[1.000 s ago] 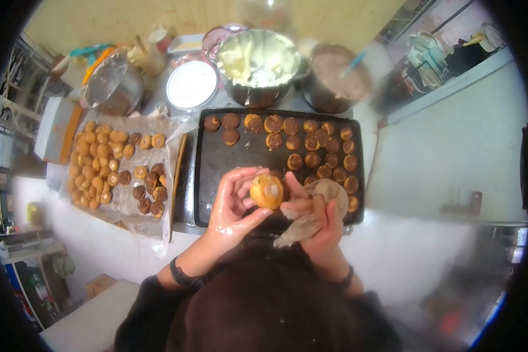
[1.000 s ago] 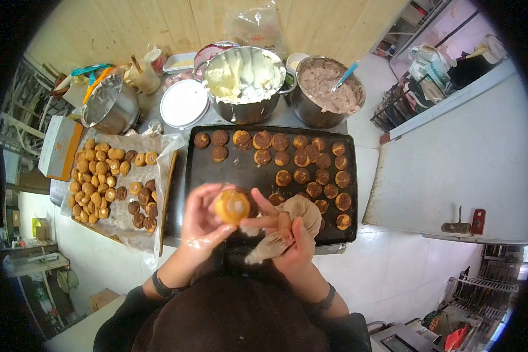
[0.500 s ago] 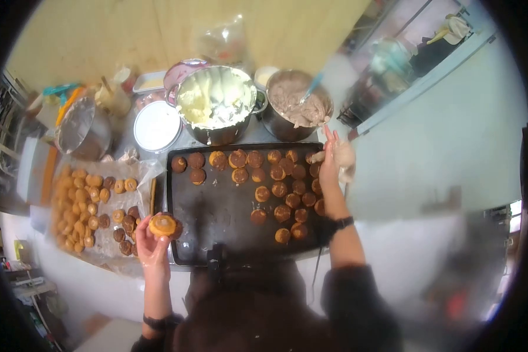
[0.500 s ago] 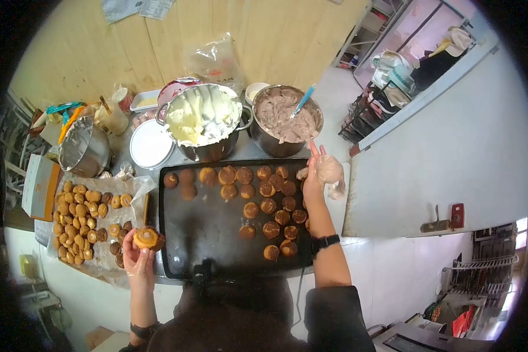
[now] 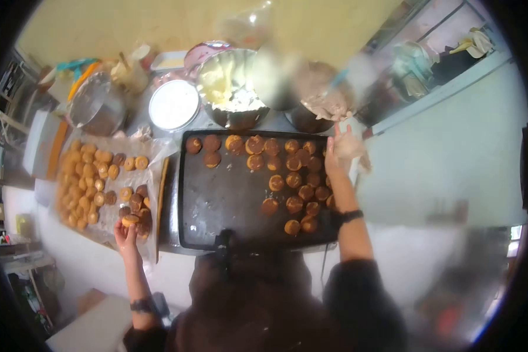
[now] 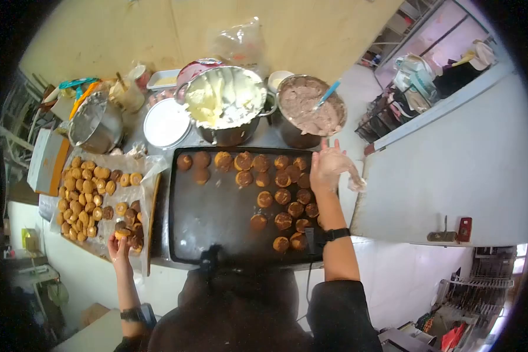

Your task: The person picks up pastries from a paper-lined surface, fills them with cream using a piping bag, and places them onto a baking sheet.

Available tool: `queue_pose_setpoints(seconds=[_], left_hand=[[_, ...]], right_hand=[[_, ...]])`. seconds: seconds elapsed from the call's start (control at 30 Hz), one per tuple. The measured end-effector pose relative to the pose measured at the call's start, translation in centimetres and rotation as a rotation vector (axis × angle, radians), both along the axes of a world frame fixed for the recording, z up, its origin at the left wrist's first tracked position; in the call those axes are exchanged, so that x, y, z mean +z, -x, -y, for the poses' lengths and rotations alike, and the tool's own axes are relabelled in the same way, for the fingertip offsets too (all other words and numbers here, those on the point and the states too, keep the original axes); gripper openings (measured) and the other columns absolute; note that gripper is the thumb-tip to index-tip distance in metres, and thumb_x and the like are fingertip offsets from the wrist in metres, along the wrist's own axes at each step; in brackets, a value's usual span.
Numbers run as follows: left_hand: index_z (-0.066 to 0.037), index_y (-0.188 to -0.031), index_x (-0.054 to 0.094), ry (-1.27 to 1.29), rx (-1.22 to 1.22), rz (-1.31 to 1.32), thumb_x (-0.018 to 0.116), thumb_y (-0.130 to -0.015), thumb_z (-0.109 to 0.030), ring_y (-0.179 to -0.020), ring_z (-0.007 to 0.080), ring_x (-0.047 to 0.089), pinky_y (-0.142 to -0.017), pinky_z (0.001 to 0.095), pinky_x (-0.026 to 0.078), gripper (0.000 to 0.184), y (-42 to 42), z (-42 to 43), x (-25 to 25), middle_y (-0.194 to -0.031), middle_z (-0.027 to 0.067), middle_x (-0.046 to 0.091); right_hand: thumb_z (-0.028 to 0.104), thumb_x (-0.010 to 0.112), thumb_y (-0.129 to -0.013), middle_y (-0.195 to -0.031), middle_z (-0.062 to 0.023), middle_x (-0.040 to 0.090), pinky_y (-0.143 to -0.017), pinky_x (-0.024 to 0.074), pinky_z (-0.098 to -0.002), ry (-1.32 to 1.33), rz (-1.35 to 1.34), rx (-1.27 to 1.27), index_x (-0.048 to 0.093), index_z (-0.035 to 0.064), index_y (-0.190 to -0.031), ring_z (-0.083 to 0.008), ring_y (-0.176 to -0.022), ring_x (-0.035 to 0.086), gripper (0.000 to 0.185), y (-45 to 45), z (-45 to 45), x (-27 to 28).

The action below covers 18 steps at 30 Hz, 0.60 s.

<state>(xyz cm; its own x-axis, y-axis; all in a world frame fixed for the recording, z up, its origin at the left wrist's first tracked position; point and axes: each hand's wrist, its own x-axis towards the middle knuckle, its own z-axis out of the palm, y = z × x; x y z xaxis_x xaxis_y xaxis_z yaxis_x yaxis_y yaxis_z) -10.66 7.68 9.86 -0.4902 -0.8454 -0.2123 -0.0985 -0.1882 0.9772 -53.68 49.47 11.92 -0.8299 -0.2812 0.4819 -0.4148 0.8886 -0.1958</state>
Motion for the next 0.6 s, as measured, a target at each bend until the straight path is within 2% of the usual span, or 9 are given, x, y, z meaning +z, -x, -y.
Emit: queue_pose_setpoints(seconds=[0.03,0.07,0.23,0.3,0.33,0.4,0.47,0.53,0.6], left_hand=[[-0.004,-0.127,0.041,0.092,0.017,0.086,0.059,-0.089,-0.01,-0.097,0.0158,0.055,-0.084,0.0288,0.047,0.042,-1.5,1.3,-1.4,-0.114,0.0071,0.052],[-0.004,-0.124,0.044,0.13,0.062,0.153,0.061,-0.088,-0.011,-0.098,0.015,0.054,-0.085,0.0285,0.045,0.041,-2.9,2.8,-2.8,-0.111,0.0064,0.054],[-0.003,-0.118,0.046,0.197,0.154,0.28,0.066,-0.083,-0.009,-0.103,0.0187,0.055,-0.086,0.0291,0.045,0.041,-7.9,7.3,-6.7,-0.111,0.0087,0.053],[-0.002,-0.117,0.047,0.182,0.097,0.353,0.067,-0.082,-0.01,-0.1,0.019,0.056,-0.085,0.0301,0.046,0.041,-7.9,7.2,-6.4,-0.11,0.0103,0.053],[-0.002,-0.117,0.047,0.185,0.113,0.349,0.067,-0.082,-0.01,-0.1,0.019,0.056,-0.085,0.0301,0.046,0.041,-7.8,7.0,-6.3,-0.11,0.0103,0.053],[-0.002,-0.115,0.049,0.547,-0.049,0.646,0.069,-0.076,-0.011,-0.099,0.0258,0.057,-0.086,0.0342,0.047,0.045,-7.0,6.5,-5.7,-0.109,0.0142,0.053],[-0.002,-0.114,0.05,0.66,-0.109,0.728,0.07,-0.073,-0.012,-0.1,0.0296,0.055,-0.087,0.0369,0.046,0.047,-5.8,5.7,-4.2,-0.109,0.0158,0.053],[-0.003,-0.115,0.052,0.73,-0.224,0.79,0.071,-0.068,-0.014,-0.103,0.0367,0.052,-0.09,0.0434,0.044,0.052,-4.4,5.4,-2.7,-0.112,0.0175,0.053],[-0.003,-0.116,0.053,0.88,-0.249,0.771,0.072,-0.069,-0.018,-0.101,0.0367,0.053,-0.09,0.043,0.044,0.053,-2.3,3.8,-1.2,-0.114,0.0187,0.053]], right_hand=[[0.03,0.043,-0.094,-0.14,-0.0181,0.036,-0.11,0.0101,-0.0542,-0.16,-0.056,-0.063,0.032,0.0075,-0.141,-0.0336,-0.134,0.025,0.054,-0.1,-0.5,-0.6],[0.028,0.045,-0.093,-0.139,-0.0193,0.037,-0.11,0.0101,-0.0518,-0.134,0.014,-0.032,0.033,0.0059,-0.14,-0.0338,-0.135,0.025,0.053,-0.8,-0.8,-0.6],[0.026,0.048,-0.092,-0.145,-0.0191,0.03,-0.108,0.019,-0.0477,0.208,0.174,-0.002,0.04,0.009,-0.137,-0.0372,-0.132,0.027,0.048,-5.9,-0.7,-0.5],[0.023,0.046,-0.093,-0.144,-0.018,0.032,-0.108,0.0201,-0.0473,0.268,0.245,-0.02,0.044,0.0071,-0.133,-0.037,-0.131,0.028,0.044,-8.9,0.2,1.3],[0.021,0.046,-0.092,-0.142,-0.0166,0.036,-0.108,0.0207,-0.0474,0.147,0.181,0.034,0.049,0.0048,-0.126,-0.0368,-0.131,0.028,0.038,-10.8,1.0,2.6],[0.019,0.046,-0.091,-0.14,-0.0151,0.04,-0.108,0.0213,-0.0475,0.023,0.121,0.092,0.054,0.0024,-0.118,-0.0367,-0.131,0.028,0.033,-13.1,2.4,4.1],[0.017,0.049,-0.088,-0.137,-0.0131,0.045,-0.107,0.0224,-0.0481,0.078,0.122,0.288,0.057,0.0002,-0.105,-0.0365,-0.13,0.03,0.026,-14.8,3.0,4.7],[0.016,0.052,-0.086,-0.137,-0.0139,0.045,-0.106,0.0233,-0.0487,0.01,0.155,0.322,0.057,0.0002,-0.105,-0.0374,-0.128,0.031,0.026,-16.2,4.1,5.4],[0.014,0.057,-0.082,-0.135,-0.0172,0.044,-0.104,0.0268,-0.0486,-0.04,0.231,0.378,0.057,0.0,-0.109,-0.0371,-0.124,0.036,0.031,-17.8,5.5,5.9]])
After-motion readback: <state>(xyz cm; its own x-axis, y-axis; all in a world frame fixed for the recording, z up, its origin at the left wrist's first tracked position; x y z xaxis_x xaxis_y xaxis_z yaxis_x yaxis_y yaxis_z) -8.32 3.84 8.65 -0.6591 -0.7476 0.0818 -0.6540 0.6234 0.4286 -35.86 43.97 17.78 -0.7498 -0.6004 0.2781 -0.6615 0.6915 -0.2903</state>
